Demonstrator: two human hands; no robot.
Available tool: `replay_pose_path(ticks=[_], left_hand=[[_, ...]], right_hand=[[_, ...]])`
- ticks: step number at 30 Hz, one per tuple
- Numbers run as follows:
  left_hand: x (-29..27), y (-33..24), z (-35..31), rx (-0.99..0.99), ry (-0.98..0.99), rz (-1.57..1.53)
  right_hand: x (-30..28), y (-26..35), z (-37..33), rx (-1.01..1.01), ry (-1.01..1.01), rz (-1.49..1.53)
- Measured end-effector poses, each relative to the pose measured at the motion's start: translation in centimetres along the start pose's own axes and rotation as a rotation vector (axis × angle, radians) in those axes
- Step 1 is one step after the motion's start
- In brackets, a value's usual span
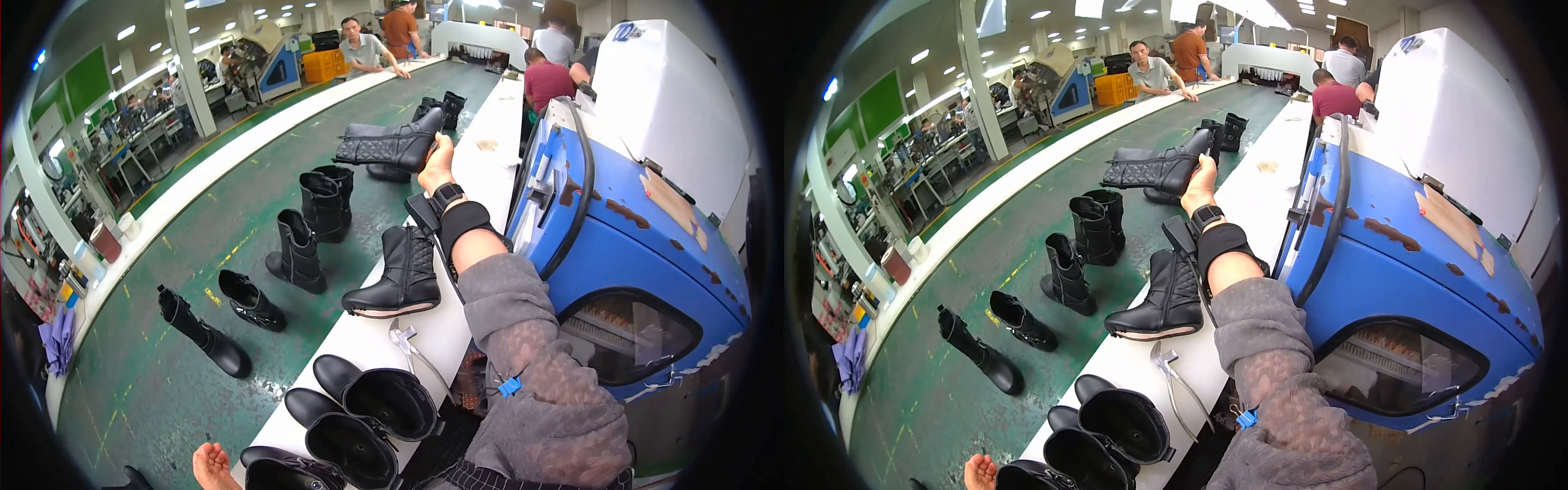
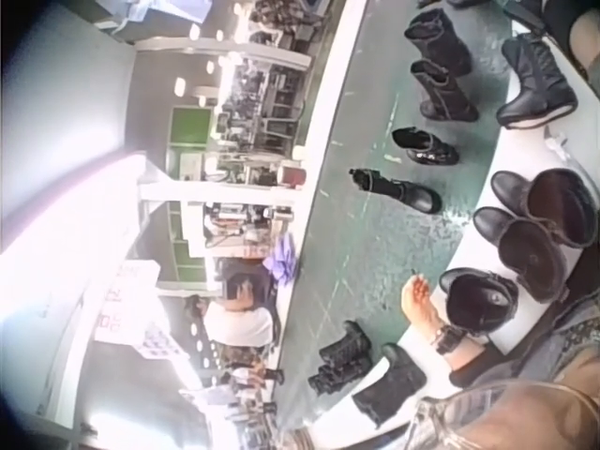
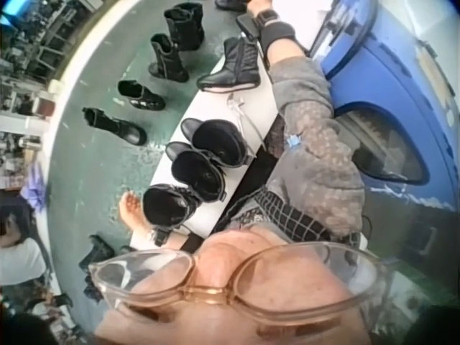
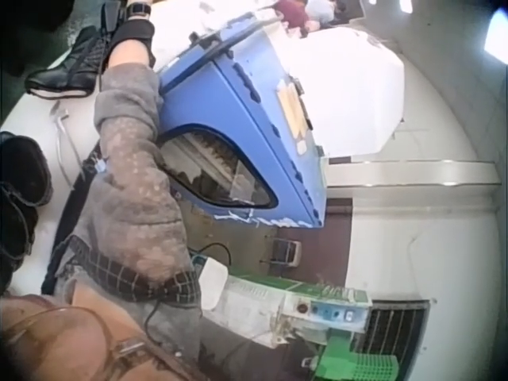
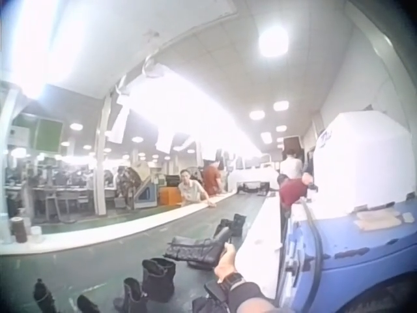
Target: Inspecting and comparing pairs of black boots on a factory assembly line.
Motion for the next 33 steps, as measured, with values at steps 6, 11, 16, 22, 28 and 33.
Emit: replay_pose_path(ticks=[6,11,16,22,28,33], left_hand=[[-0.7,1.2,0.6,-0.018,0.049,0.036],[-1.0,1.6,0.9,-0.032,0.076,0.083],[-0.8,1.8,0.8,-0.053,0.087,0.115],[-0.7,1.9,0.8,-0.067,0.096,0.147],[-1.0,2.6,1.1,-0.115,0.075,0.197],[-0.3,2.4,1.2,-0.069,0.106,0.208]], right_hand=[[-0.9,-0.2,0.5,-0.022,-0.030,-0.019],[-3.7,-0.2,1.7,-0.070,-0.121,-0.023],[-9.2,0.4,3.1,-0.166,-0.337,-0.010],[-13.1,3.7,2.7,-0.280,-0.499,-0.093],[-15.2,6.6,2.8,-0.380,-0.565,-0.107],[-16.6,9.6,1.8,-0.343,-0.880,-0.696]])
Point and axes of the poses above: each hand's wrist, its own z-axis towards the middle knuckle, its own x-axis out of the palm, y = z × x, the point moved 9 cm from there along z, towards the middle knuckle, and after that the axes turned 8 degrees about z, right-handed, at the moved point
